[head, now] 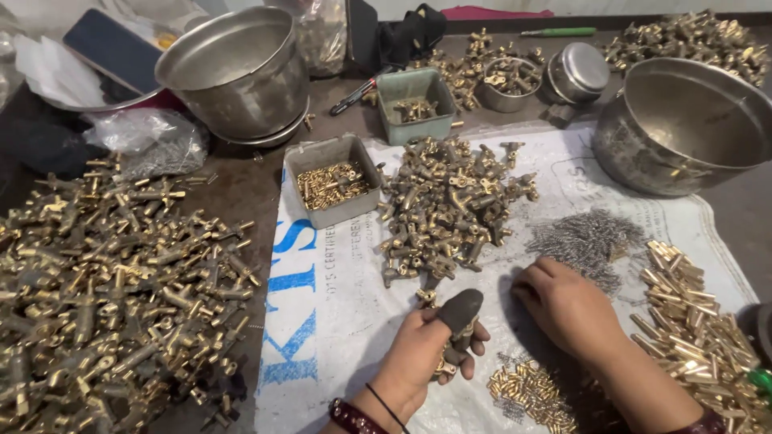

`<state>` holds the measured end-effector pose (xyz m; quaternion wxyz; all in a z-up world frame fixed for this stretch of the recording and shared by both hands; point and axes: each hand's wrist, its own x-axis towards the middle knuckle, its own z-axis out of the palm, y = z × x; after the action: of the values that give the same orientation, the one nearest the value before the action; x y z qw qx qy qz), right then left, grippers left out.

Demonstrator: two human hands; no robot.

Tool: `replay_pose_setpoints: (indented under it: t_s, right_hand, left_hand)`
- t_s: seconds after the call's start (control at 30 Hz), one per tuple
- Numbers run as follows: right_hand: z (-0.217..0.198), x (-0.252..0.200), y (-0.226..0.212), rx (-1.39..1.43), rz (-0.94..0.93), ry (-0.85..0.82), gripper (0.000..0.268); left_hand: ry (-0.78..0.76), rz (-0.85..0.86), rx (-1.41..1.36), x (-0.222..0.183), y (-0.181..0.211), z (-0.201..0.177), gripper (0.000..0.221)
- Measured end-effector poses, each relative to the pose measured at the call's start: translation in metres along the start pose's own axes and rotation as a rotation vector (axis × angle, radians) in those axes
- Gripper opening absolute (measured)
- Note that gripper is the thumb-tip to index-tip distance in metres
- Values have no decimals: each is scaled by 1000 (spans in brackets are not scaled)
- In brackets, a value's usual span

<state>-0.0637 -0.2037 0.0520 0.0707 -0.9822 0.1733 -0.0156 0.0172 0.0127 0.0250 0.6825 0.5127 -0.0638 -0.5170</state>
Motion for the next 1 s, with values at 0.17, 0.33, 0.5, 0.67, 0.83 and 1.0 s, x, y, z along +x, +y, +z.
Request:
replay_pose_setpoints:
  t_s: [0.17,0.33,0.5,0.67,0.83,1.0]
  right_hand:
    - [0,-44,-33,603,-6,141,19]
    - [6,-58,-60,613,-314,353,19]
    - [-1,-61,-74,379,-325,414,19]
    - [-1,-61,-76,286,-373,452,19]
    - [6,-62,-75,313,-346,442,18]
    - [15,-61,-58,600,-49,189,18]
  left_hand:
    - [21,-9,-100,1,-2,0,45]
    - [43,28,-127,5,-8,0,26]
    - [54,41,-97,5,-9,1,27]
    - [136,42,-71,5,-10,2,24]
    - [154,-4,-12,6,-13,-1,29]
    - [152,35,-37,9,-21,0,34]
